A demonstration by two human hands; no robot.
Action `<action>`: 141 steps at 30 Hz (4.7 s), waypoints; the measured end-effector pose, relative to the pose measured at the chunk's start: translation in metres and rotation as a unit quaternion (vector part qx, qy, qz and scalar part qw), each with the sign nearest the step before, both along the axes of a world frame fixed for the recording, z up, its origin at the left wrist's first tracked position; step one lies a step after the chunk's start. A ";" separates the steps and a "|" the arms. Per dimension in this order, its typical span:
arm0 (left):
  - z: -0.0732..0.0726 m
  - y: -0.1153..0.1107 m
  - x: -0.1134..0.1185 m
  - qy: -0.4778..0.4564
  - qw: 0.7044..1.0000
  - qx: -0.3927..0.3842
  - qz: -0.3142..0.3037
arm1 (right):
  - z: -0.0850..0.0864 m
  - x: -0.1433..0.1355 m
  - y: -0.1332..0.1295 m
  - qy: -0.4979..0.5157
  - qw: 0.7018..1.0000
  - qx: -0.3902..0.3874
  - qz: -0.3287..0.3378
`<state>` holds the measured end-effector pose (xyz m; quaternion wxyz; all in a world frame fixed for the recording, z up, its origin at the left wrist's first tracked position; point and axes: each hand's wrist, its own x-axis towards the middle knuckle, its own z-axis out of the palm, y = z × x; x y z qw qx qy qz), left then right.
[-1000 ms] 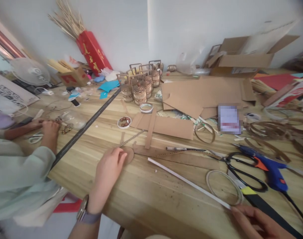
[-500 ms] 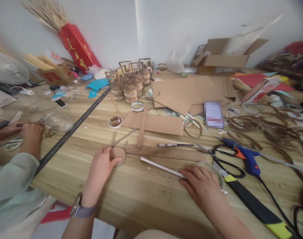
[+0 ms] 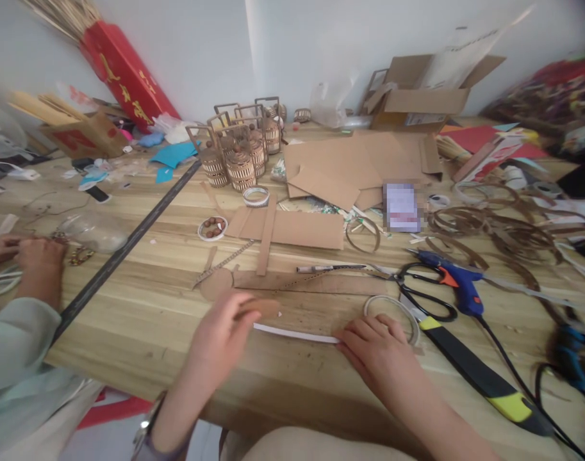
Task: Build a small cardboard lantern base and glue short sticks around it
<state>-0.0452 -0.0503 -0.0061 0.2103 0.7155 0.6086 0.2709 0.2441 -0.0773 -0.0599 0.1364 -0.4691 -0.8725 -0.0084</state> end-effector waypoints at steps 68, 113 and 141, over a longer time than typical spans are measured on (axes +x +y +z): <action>-0.030 -0.016 0.044 -0.051 0.991 0.007 -0.122 | 0.011 -0.035 0.003 0.142 0.972 -0.182 -0.043; -0.008 -0.011 0.050 0.101 0.973 -0.045 -0.205 | 0.070 -0.006 0.018 0.409 0.859 -0.297 -0.084; -0.004 -0.007 0.048 -0.145 0.973 -0.115 -0.139 | 0.056 -0.045 0.010 0.257 0.965 -0.048 -0.036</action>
